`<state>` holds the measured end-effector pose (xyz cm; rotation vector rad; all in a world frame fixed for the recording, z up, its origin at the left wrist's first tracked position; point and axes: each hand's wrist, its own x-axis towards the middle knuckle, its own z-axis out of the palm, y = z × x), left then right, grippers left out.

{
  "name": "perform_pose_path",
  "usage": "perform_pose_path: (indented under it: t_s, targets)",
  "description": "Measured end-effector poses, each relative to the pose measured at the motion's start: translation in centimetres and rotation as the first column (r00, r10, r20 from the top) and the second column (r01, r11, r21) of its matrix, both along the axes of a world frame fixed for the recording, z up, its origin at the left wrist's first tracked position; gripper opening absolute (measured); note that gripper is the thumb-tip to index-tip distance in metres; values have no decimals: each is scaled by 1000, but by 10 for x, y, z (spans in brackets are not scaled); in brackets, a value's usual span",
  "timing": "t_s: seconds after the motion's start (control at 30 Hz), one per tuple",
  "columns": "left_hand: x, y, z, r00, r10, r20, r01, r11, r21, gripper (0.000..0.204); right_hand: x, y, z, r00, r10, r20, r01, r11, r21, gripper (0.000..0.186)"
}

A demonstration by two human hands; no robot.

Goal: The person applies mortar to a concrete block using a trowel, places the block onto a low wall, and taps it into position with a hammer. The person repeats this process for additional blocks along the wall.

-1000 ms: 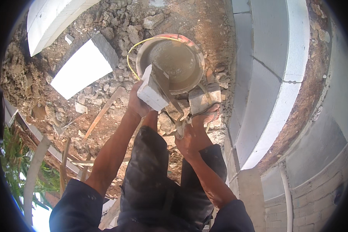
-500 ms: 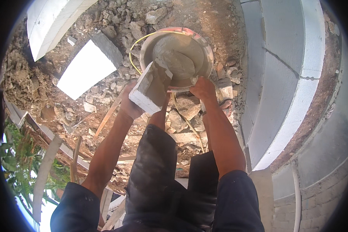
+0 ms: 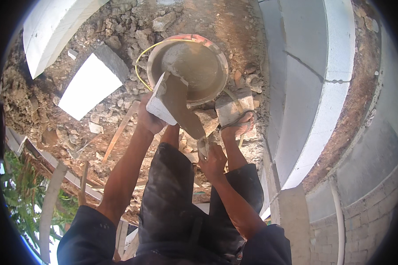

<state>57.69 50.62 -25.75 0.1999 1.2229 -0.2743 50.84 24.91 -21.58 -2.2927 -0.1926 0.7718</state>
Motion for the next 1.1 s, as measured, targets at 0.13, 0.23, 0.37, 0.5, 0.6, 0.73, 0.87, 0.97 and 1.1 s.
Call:
perform_pose_path:
  t_s: [0.13,0.23,0.37,0.5,0.6,0.73,0.87,0.97,1.1]
  targets:
    - [-5,3,-5,1000,13,11,-13,1000,-13,44,11,-26,5,999,-38,35,40,999,-31,37]
    - [-12,11,-4,999,-33,-39,32,999,-11,46,58,-7,-27,990,-107,-93,79,960,-268,40]
    - [-23,18,3,992,-88,-93,91,995,30,48,134,43,-92,919,73,-387,-241,882,-405,43]
    - [-32,27,7,991,-92,-97,97,994,53,47,139,56,-110,830,53,-555,-264,914,-307,42]
    - [-44,36,9,995,-36,-92,41,998,54,44,120,39,-96,728,-3,-685,-176,965,-192,47]
    - [-47,43,12,989,32,-141,-28,999,28,42,81,19,-95,764,-55,-643,-139,959,-248,59]
    - [-43,47,13,993,-98,-58,102,993,67,44,81,27,-87,736,-93,-671,-163,937,-308,68]
    - [-8,44,31,795,-598,-100,594,735,327,58,84,30,-83,793,-107,-600,-139,927,-348,63]
    - [0,45,32,30,-734,-678,725,-451,520,81,102,31,-82,879,-82,-470,-106,927,-359,50]
